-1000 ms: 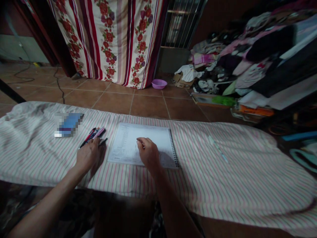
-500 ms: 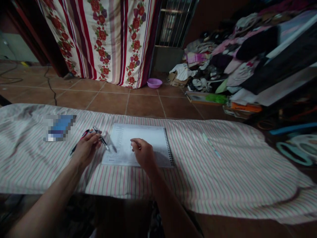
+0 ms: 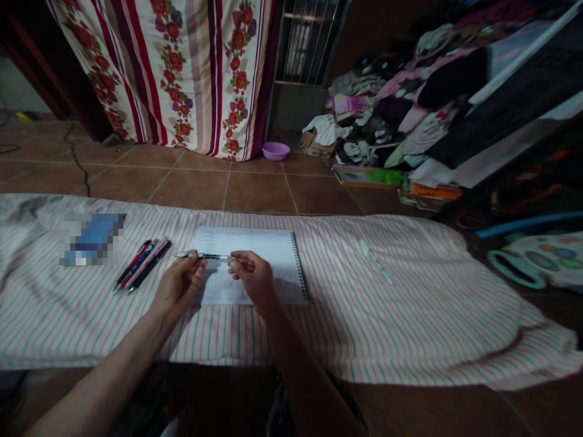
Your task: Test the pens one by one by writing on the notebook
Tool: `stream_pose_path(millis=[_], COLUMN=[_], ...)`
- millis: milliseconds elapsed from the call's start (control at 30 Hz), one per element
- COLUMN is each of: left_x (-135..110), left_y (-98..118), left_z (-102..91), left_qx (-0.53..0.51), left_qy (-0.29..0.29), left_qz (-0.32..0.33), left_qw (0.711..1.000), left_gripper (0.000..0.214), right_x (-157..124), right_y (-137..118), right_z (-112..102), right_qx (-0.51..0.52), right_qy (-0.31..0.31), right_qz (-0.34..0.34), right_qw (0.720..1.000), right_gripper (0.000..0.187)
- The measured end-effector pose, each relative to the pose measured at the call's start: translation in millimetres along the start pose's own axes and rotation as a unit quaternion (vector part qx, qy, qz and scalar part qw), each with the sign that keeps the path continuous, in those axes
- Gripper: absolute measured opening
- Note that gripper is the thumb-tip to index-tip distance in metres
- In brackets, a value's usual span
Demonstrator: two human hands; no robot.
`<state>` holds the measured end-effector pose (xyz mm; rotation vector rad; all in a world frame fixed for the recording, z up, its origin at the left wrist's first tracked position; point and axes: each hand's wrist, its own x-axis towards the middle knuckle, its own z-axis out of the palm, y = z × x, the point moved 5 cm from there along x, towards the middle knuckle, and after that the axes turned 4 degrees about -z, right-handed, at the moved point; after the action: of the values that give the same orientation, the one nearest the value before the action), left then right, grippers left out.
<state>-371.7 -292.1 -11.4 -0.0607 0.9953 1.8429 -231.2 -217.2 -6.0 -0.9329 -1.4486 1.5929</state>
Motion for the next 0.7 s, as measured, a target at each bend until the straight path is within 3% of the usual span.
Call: stream_pose_path(millis=[167,333,500,700], left_x=[3,-1,-3,-4], left_y=[-13,-25,-31,-33], left_z=[6.9,14.5,18.2,18.8], left_qx=[-0.009,0.009,0.004,0.016], left_qy=[-0.047,-0.05,-0.051,-0.06], left_qz=[-0.038,-0.072,-0.077,-0.077], left_qw=[0.998,0.996,0.996,0.995], left_gripper=[0.014,0.015,0.015,0.016], right_x=[2,4,2,-5], right_y=[-3,1,5,1], right_z=[-6,-12,-16,-18], right_qx=[-0.001,0.005,0.044,0.099], right_qy=[0.043,0.068,0.086,0.089], right_qz=[-0.011,-0.015,0.025,0.061], right_qw=[0.999,0.998,0.995,0.989], right_gripper=[0.019,0.025,0.036,0.032])
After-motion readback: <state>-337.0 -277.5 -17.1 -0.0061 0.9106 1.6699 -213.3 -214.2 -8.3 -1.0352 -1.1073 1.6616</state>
